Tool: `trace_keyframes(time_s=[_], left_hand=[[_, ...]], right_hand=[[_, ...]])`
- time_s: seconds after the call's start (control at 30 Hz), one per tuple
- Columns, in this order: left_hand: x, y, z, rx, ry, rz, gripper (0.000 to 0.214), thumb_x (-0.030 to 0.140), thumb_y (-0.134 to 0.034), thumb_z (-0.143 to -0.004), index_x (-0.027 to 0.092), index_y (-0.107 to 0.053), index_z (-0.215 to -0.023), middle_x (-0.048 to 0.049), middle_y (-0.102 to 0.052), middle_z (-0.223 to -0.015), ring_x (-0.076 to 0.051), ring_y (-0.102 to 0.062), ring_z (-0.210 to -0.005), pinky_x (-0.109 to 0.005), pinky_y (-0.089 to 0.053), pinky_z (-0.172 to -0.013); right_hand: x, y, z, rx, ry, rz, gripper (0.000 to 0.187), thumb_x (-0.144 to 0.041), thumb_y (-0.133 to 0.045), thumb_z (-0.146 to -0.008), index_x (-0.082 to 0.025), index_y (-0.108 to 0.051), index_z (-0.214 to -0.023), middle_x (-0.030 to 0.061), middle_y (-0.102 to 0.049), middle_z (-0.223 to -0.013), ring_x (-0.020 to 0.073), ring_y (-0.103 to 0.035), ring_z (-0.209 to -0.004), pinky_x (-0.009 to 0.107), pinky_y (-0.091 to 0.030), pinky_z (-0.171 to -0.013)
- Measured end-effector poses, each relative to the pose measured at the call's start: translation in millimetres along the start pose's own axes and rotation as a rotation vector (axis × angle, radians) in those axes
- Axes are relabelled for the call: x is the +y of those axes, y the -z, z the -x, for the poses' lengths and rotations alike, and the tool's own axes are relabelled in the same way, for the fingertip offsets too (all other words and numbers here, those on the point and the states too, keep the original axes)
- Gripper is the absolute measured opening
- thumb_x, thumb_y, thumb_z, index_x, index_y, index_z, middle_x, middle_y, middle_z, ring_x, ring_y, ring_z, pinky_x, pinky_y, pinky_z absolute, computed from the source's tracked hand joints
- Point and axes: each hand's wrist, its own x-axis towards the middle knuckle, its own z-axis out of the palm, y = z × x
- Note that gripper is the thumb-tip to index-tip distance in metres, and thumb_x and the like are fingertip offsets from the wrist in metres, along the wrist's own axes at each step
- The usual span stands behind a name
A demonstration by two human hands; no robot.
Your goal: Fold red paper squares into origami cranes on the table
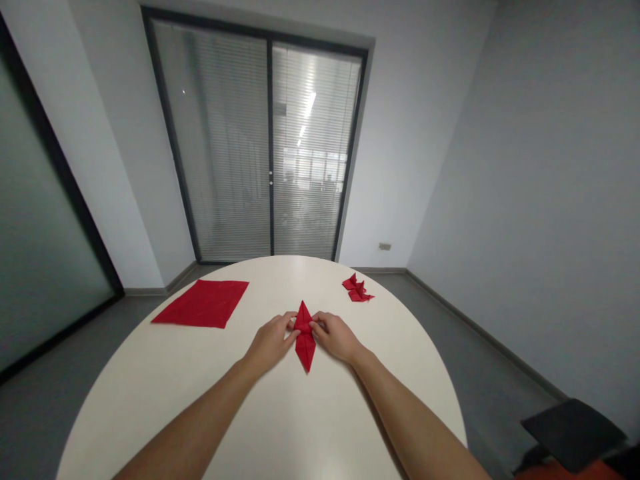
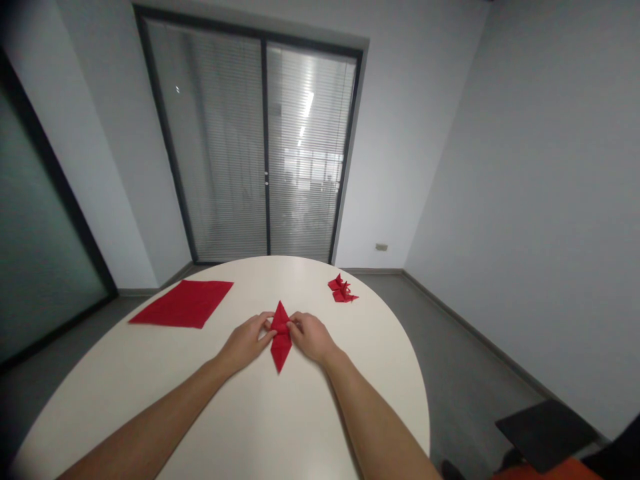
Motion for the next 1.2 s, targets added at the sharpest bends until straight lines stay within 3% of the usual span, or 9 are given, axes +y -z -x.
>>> trace_keyframes(time_s=[0.2, 0.37, 0.6, 0.8, 1.03, 1.2], left_hand=[[3, -2.7, -2, -0.007, 0.040, 0.013, 0.032, 0.021, -0.059, -0.090, 0.024, -0.057, -0.122, -0.0026, -0.070, -0.095, -0.020, -0.066, -0.090, -0.030, -0.049, -0.081], [7, -6.2, -5, 0.030, 0.093, -0.026, 0.028, 0.023, -0.055, -0.093, 0.023, -0.058, -0.121, -0.0026, -0.071, -0.090, -0.020, -0.066, -0.087, -0.030, -0.048, -0.077], [6, -11.7, -6, 0.061, 0.122, -0.122, 0.034, 0.021, -0.058, -0.092, 0.020, -0.056, -0.126, -0.0036, -0.069, -0.089, -0.021, -0.063, -0.089, -0.031, -0.045, -0.080], [9, -10.6, -6, 0.054, 0.079, -0.174, 0.032, 0.019, -0.057, -0.092, 0.021, -0.057, -0.124, -0.0041, -0.069, -0.091, -0.022, -0.062, -0.092, -0.031, -0.044, -0.082], [11, -9.5, -6, 0.042, 0.038, -0.242, 0.022, 0.020, -0.055, -0.092, 0.019, -0.061, -0.113, -0.0075, -0.069, -0.104, -0.024, -0.060, -0.098, -0.033, -0.044, -0.083], [9, -12.1, -6, 0.043, 0.019, -0.276, 0.021, 0.021, -0.054, -0.092, 0.018, -0.064, -0.110, -0.0086, -0.068, -0.106, -0.025, -0.059, -0.100, -0.035, -0.044, -0.086]], right_hand=[[3, -4, -1, 0.024, -0.037, -0.055, 0.018, -0.026, -0.052, -0.094, -0.021, -0.062, -0.109, 0.0059, -0.073, -0.098, 0.0197, -0.066, -0.084, 0.028, -0.046, -0.073], [5, -12, -4, 0.047, -0.065, -0.065, 0.034, -0.022, -0.053, -0.092, -0.023, -0.049, -0.125, 0.0025, -0.070, -0.089, 0.0176, -0.064, -0.075, 0.027, -0.045, -0.067], [7, -19, -7, 0.072, -0.065, -0.024, 0.044, -0.018, -0.055, -0.088, -0.020, -0.042, -0.130, 0.0014, -0.065, -0.087, 0.0170, -0.060, -0.074, 0.027, -0.043, -0.066], [2, -18, -8, 0.071, -0.034, 0.041, 0.040, -0.015, -0.055, -0.087, -0.020, -0.047, -0.126, 0.0012, -0.063, -0.083, 0.0189, -0.058, -0.076, 0.028, -0.042, -0.068], [-5, -12, -6, 0.126, 0.118, 0.122, 0.015, -0.014, -0.058, -0.087, -0.020, -0.062, -0.100, 0.0071, -0.061, -0.106, 0.0216, -0.055, -0.102, 0.033, -0.043, -0.091], [-2, -12, -6, 0.102, 0.063, 0.130, 0.005, -0.018, -0.064, -0.087, -0.019, -0.068, -0.088, 0.0078, -0.062, -0.102, 0.0219, -0.055, -0.099, 0.034, -0.043, -0.091]])
